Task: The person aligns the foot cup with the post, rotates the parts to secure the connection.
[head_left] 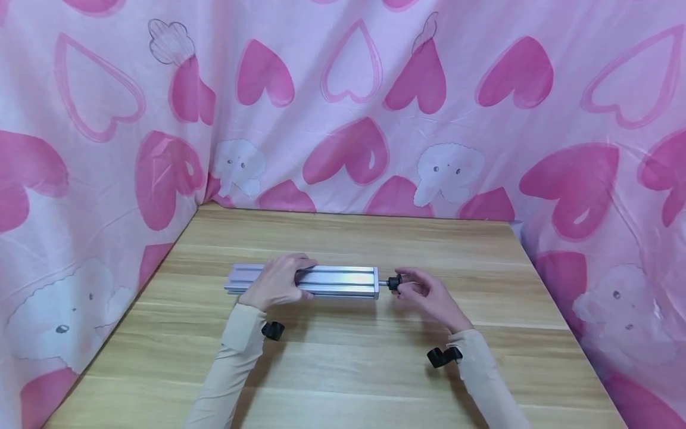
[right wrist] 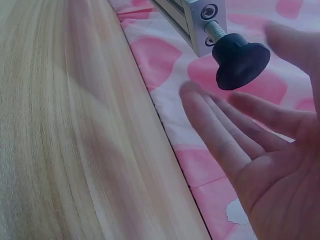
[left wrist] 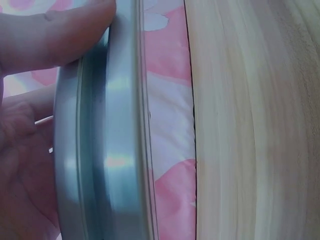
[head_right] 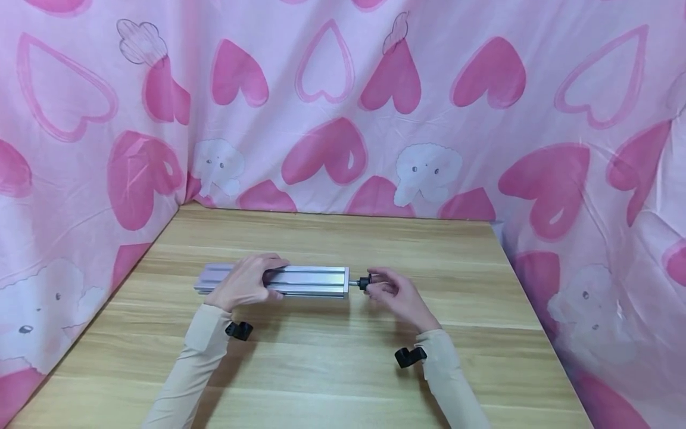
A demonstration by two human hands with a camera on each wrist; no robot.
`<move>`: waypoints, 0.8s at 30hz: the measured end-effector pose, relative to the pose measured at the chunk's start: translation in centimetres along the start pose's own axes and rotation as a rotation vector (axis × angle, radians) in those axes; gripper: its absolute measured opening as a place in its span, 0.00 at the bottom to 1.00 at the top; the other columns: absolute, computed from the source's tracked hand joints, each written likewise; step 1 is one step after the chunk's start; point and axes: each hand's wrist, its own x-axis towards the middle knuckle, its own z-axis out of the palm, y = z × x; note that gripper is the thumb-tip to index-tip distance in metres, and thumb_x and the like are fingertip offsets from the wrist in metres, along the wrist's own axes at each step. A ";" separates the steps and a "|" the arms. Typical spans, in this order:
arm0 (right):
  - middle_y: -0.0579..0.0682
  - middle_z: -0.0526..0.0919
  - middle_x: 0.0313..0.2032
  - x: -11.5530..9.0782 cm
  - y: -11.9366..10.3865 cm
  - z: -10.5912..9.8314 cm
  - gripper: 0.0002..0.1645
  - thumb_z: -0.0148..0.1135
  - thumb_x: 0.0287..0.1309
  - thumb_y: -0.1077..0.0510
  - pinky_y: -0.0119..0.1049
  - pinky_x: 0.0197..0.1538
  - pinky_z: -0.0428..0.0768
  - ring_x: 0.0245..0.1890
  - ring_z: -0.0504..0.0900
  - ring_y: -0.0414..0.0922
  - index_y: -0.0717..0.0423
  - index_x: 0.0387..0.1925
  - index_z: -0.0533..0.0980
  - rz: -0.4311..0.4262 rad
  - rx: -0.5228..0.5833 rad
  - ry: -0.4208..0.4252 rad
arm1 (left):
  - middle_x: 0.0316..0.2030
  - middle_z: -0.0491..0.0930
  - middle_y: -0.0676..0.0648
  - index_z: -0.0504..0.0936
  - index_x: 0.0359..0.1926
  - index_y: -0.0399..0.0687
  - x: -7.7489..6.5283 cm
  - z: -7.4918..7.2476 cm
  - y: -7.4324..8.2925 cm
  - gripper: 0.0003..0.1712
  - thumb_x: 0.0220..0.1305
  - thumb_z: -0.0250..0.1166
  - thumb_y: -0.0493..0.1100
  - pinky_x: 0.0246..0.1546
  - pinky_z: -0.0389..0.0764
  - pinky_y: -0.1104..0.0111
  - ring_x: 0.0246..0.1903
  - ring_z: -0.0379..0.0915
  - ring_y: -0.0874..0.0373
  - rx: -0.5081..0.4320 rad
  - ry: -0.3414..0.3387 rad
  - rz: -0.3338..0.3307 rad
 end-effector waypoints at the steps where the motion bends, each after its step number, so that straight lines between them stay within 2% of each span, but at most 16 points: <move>1: 0.61 0.80 0.59 0.0 -0.1 0.0 0.31 0.64 0.67 0.55 0.36 0.55 0.84 0.54 0.85 0.56 0.52 0.69 0.70 -0.008 0.001 0.004 | 0.57 0.83 0.42 0.83 0.60 0.45 0.0 0.0 0.0 0.41 0.42 0.79 0.52 0.59 0.79 0.50 0.57 0.80 0.45 0.002 0.000 -0.001; 4: 0.57 0.76 0.65 -0.1 -0.2 0.1 0.36 0.69 0.61 0.60 0.32 0.60 0.79 0.61 0.81 0.53 0.48 0.70 0.69 -0.046 0.018 -0.005 | 0.56 0.84 0.43 0.83 0.60 0.45 0.0 0.1 0.0 0.40 0.42 0.78 0.52 0.57 0.80 0.50 0.55 0.81 0.46 0.009 0.006 0.002; 9: 0.65 0.74 0.66 0.0 -0.2 0.1 0.38 0.70 0.56 0.69 0.31 0.62 0.78 0.61 0.80 0.54 0.54 0.68 0.70 -0.107 0.060 -0.035 | 0.55 0.84 0.43 0.84 0.59 0.46 -0.2 0.1 0.1 0.40 0.41 0.78 0.51 0.56 0.80 0.50 0.54 0.81 0.46 0.014 0.007 0.006; 12: 0.65 0.79 0.60 0.1 -0.1 0.2 0.33 0.70 0.58 0.66 0.32 0.58 0.81 0.56 0.84 0.50 0.56 0.65 0.73 -0.088 0.046 -0.022 | 0.56 0.84 0.42 0.83 0.60 0.47 -0.2 0.1 0.1 0.40 0.41 0.78 0.51 0.57 0.79 0.49 0.55 0.81 0.45 0.014 0.008 0.001; 16: 0.64 0.86 0.47 0.3 0.0 0.2 0.25 0.62 0.69 0.55 0.42 0.49 0.87 0.43 0.90 0.49 0.65 0.61 0.74 -0.007 0.061 -0.020 | 0.56 0.84 0.42 0.83 0.60 0.46 -0.3 0.2 0.1 0.40 0.41 0.78 0.51 0.57 0.80 0.49 0.55 0.81 0.45 0.022 0.021 0.011; 20: 0.68 0.87 0.40 0.6 0.0 0.2 0.29 0.49 0.77 0.47 0.51 0.44 0.87 0.36 0.90 0.54 0.70 0.57 0.75 0.060 0.095 -0.040 | 0.55 0.84 0.43 0.83 0.59 0.46 -0.3 0.4 0.1 0.40 0.41 0.78 0.50 0.54 0.82 0.50 0.54 0.82 0.46 0.034 0.046 0.039; 22: 0.66 0.87 0.42 0.5 0.0 0.2 0.29 0.49 0.77 0.46 0.47 0.46 0.87 0.38 0.90 0.53 0.68 0.59 0.75 0.071 0.066 -0.030 | 0.55 0.85 0.43 0.83 0.59 0.46 -0.3 0.4 0.1 0.39 0.40 0.77 0.49 0.52 0.82 0.51 0.54 0.82 0.46 0.040 0.059 0.048; 24: 0.65 0.86 0.47 0.3 -0.1 0.2 0.27 0.53 0.75 0.48 0.41 0.49 0.86 0.42 0.89 0.51 0.64 0.62 0.74 0.058 0.019 -0.018 | 0.54 0.85 0.43 0.84 0.58 0.46 -0.4 0.5 0.1 0.39 0.40 0.77 0.48 0.50 0.83 0.51 0.53 0.83 0.46 0.049 0.075 0.053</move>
